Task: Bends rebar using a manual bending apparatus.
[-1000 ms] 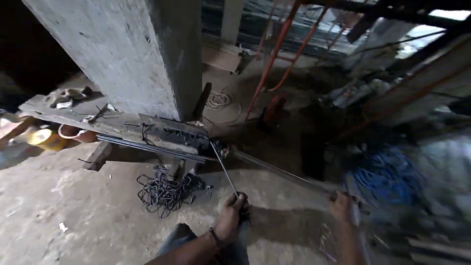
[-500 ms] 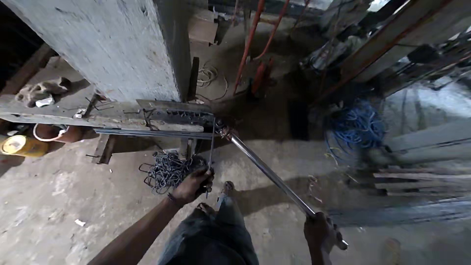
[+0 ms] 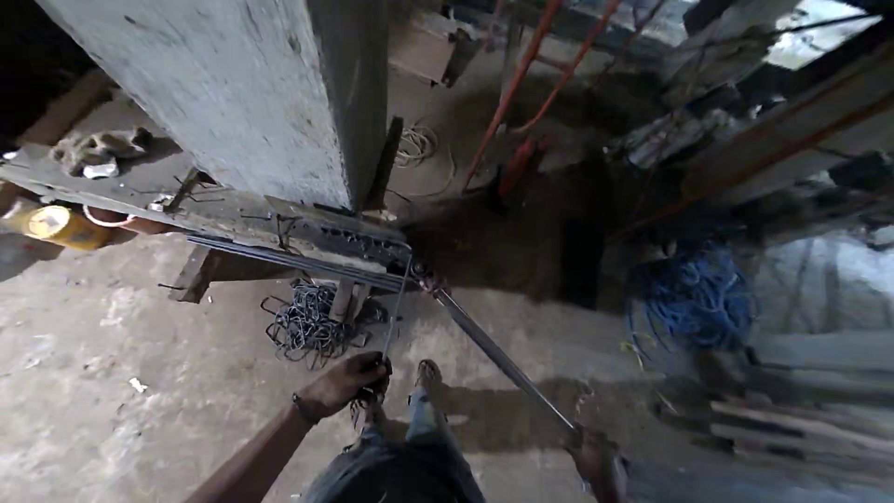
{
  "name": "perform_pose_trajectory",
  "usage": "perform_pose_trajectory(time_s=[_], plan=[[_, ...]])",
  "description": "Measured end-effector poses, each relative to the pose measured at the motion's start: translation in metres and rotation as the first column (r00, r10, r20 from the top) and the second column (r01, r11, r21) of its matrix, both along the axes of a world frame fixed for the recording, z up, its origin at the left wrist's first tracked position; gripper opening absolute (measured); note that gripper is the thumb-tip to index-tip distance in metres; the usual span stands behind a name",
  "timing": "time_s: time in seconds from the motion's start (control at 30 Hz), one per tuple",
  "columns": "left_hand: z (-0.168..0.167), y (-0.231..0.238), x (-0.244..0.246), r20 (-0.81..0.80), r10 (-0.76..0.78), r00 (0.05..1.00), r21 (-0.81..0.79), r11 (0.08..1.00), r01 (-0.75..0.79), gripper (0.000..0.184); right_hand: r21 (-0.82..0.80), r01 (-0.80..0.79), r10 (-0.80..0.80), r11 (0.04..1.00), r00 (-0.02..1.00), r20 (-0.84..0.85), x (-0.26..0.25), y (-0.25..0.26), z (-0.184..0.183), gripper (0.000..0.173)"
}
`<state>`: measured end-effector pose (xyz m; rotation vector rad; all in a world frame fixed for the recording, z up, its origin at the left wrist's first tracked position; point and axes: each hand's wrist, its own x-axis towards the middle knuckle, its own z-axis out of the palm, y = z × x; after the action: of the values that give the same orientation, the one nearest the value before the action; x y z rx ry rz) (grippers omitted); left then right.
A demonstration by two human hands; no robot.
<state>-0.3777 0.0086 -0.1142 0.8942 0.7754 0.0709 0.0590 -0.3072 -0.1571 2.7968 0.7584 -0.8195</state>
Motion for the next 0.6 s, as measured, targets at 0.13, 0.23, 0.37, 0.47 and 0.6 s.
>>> perform_pose_trajectory(time_s=[0.13,0.23,0.37,0.47,0.6], plan=[[0.004,-0.005,0.001,0.024,0.027,0.999,0.006,1.000,-0.027,0.021,0.104,-0.044,0.030,0.994,0.990,0.138,0.114,0.110,0.015,0.051],[0.010,-0.004,0.004,0.026,0.030,0.999,0.032,0.999,-0.031,0.025,0.282,-0.166,0.060,0.945,0.935,0.351,0.125,0.226,0.068,0.056],[0.024,-0.001,0.003,0.006,0.011,1.000,0.122,0.992,-0.012,0.026,0.583,-0.179,0.303,0.793,0.945,-0.122,-0.026,0.314,0.096,0.047],[0.027,0.003,0.003,0.020,-0.009,1.000,0.194,0.981,0.005,0.025,0.512,0.326,0.307,0.795,0.512,-0.802,-0.168,0.328,0.089,0.042],[0.036,0.016,-0.012,0.137,-0.015,0.990,0.261,0.965,-0.022,0.031,0.121,0.874,0.054,0.471,0.108,-0.993,-0.261,0.349,0.104,0.025]])
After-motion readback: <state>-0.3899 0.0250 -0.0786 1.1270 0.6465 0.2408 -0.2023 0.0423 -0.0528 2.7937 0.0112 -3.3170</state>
